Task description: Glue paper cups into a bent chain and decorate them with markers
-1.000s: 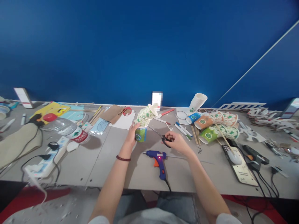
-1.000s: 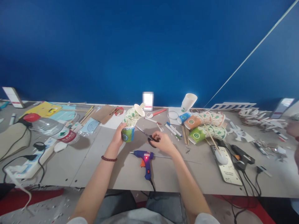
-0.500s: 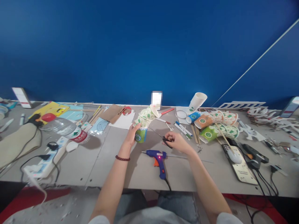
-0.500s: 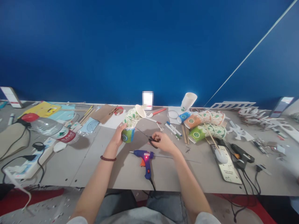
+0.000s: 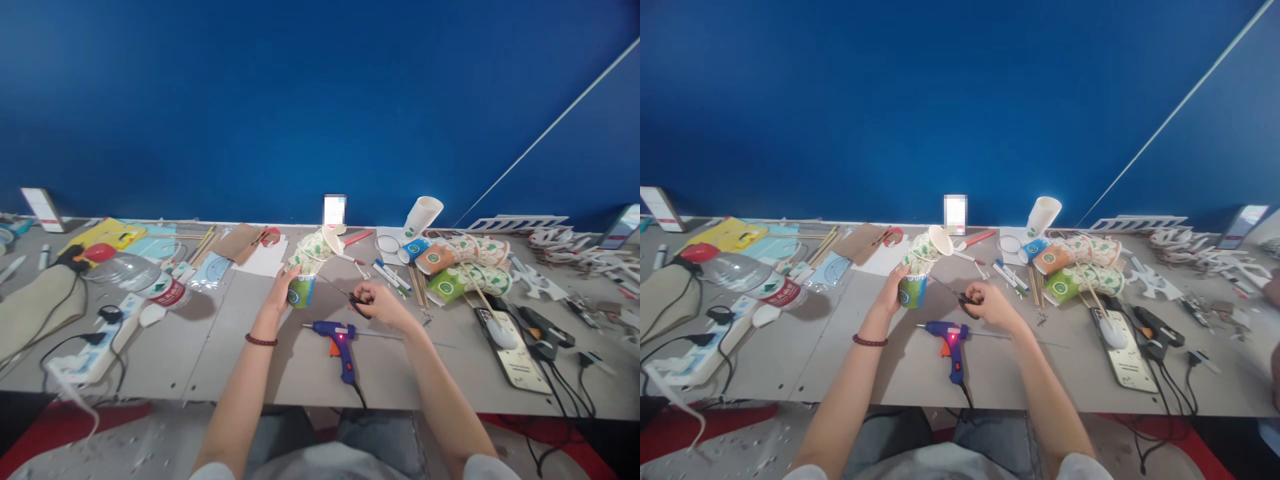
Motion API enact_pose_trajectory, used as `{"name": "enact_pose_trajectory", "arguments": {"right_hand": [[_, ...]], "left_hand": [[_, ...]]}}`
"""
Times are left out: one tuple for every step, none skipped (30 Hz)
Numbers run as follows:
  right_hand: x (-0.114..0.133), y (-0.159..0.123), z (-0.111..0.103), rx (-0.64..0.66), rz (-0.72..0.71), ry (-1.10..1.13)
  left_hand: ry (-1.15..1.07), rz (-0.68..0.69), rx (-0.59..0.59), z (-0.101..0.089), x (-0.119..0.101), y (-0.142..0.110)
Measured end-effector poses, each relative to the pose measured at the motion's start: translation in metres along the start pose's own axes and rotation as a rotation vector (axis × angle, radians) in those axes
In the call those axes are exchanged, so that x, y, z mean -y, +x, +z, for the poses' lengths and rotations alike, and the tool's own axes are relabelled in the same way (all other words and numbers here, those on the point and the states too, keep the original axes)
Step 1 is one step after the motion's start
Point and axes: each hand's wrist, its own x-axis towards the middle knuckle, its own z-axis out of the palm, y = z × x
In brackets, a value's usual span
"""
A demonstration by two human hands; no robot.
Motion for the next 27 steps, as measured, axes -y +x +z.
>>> {"name": "enact_pose_trajectory", "arguments": {"right_hand": [[-0.0006,0.0000,-0.0006,0.003,-0.004,0.002],[-0.0012,0.0000,-0.0013,0.008,-0.007,0.003],[-0.0017,0.0000,-0.0019,0.015,-0.009,0.006],[-0.0021,0.0000,-0.0026,0.022,-0.009,0.010],[-0.0022,-0.0002,-0.0031,0.028,-0.008,0.015],[-0.0022,-0.0003,-0.0034,0.030,-0.007,0.019],[-0.0019,-0.0006,-0.0036,0.027,-0.005,0.020],[-0.0015,-0.0008,-0.0036,0.021,-0.002,0.018],[-0.0010,-0.0011,-0.0034,0.014,0.002,0.014],[-0.0005,-0.0012,-0.0031,0.007,0.006,0.008],[-0.0001,-0.0013,-0.0029,0.001,0.011,0.003],[0.0001,-0.0013,-0.0028,-0.001,0.015,0.000],[0.0001,-0.0012,-0.0028,0.001,0.014,-0.002],[-0.0001,-0.0011,-0.0030,0.005,0.011,-0.002],[-0.0004,-0.0011,-0.0034,0.011,0.004,-0.001],[-0.0009,-0.0011,-0.0041,0.015,-0.004,0.005],[-0.0015,-0.0012,-0.0048,0.018,-0.013,0.011],[-0.0021,-0.0014,-0.0056,0.021,-0.021,0.016],[-0.0027,-0.0016,-0.0063,0.024,-0.027,0.018],[-0.0033,-0.0019,-0.0071,0.027,-0.031,0.018],[-0.0038,-0.0022,-0.0077,0.031,-0.033,0.013],[-0.0041,-0.0026,-0.0082,0.037,-0.033,0.008],[-0.0041,-0.0029,-0.0086,0.042,-0.031,0.006],[-0.0040,-0.0032,-0.0090,0.048,-0.028,0.009],[-0.0037,-0.0036,-0.0093,0.057,-0.024,0.013],[-0.0032,-0.0040,-0.0096,0.066,-0.020,0.019],[-0.0026,-0.0043,-0.0100,0.072,-0.017,0.024]], "left_hand": [[-0.008,-0.012,0.006,-0.0001,-0.0002,-0.0003],[-0.012,-0.028,0.014,-0.0004,-0.0003,-0.0005],[-0.013,-0.050,0.024,-0.0007,-0.0005,-0.0008],[-0.011,-0.076,0.035,-0.0010,-0.0006,-0.0010],[-0.006,-0.102,0.046,-0.0012,-0.0008,-0.0012],[0.000,-0.123,0.055,-0.0012,-0.0010,-0.0013],[0.006,-0.137,0.058,-0.0011,-0.0013,-0.0014],[0.009,-0.140,0.055,-0.0008,-0.0015,-0.0014],[0.013,-0.136,0.048,-0.0006,-0.0017,-0.0013],[0.018,-0.129,0.040,-0.0004,-0.0018,-0.0013],[0.022,-0.122,0.033,-0.0003,-0.0018,-0.0012],[0.026,-0.120,0.031,-0.0003,-0.0018,-0.0012],[0.028,-0.124,0.034,-0.0004,-0.0018,-0.0013],[0.027,-0.133,0.039,-0.0005,-0.0018,-0.0015],[0.021,-0.146,0.043,-0.0006,-0.0019,-0.0017],[0.012,-0.159,0.048,-0.0007,-0.0021,-0.0020],[0.003,-0.171,0.052,-0.0007,-0.0025,-0.0023],[-0.005,-0.181,0.056,-0.0006,-0.0029,-0.0026],[-0.011,-0.192,0.061,-0.0006,-0.0033,-0.0028],[-0.014,-0.205,0.065,-0.0007,-0.0036,-0.0029],[-0.018,-0.222,0.071,-0.0010,-0.0038,-0.0029],[-0.022,-0.241,0.077,-0.0015,-0.0039,-0.0028],[-0.029,-0.259,0.086,-0.0024,-0.0037,-0.0025],[-0.039,-0.275,0.098,-0.0034,-0.0032,-0.0022],[-0.052,-0.289,0.113,-0.0045,-0.0025,-0.0019],[-0.067,-0.302,0.130,-0.0056,-0.0016,-0.0014],[-0.084,-0.315,0.148,-0.0066,-0.0007,-0.0010]]}}
